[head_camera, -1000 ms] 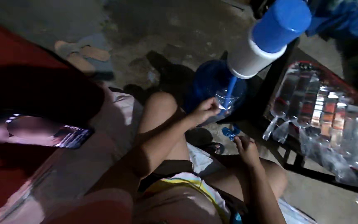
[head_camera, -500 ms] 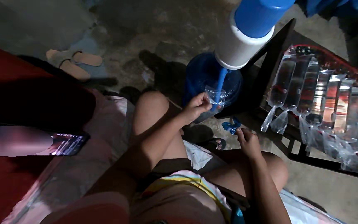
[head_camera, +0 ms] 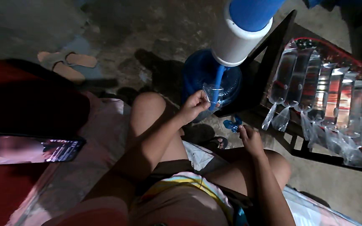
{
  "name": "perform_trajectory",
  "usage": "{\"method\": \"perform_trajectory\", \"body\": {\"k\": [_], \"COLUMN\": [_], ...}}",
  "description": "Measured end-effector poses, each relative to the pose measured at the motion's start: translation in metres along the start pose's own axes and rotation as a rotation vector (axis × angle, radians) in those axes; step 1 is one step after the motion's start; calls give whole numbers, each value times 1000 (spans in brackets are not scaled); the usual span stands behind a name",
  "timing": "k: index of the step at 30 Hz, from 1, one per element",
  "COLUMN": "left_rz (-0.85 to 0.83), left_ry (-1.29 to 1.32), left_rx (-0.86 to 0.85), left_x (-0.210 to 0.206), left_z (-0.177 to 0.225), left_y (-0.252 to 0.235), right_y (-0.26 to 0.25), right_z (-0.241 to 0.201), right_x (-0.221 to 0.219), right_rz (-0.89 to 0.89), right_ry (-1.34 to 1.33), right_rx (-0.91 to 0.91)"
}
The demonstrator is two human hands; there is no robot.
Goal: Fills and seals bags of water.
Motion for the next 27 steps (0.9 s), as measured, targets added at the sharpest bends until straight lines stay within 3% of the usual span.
{"method": "perform_trajectory", "body": {"k": [27], "left_rz": [-16], "left_ry": [-12], "left_rx": [-27], "left_x": [1], "left_z": [2], "left_y": [-1], "right_y": [-3], "right_z": [3], "right_x": [-1], "right_rz": [21], "right_ry": [-11], "right_rx": [4]}}
Point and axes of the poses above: each hand's wrist, its own y-axis away from the middle knuckle, its own x-axis out of the back of the hand, z = x × y, the point moved 6 cm from there along -y, towards the middle knuckle, and after that the axes turned 5 degrees about y, right-handed, at the moved point
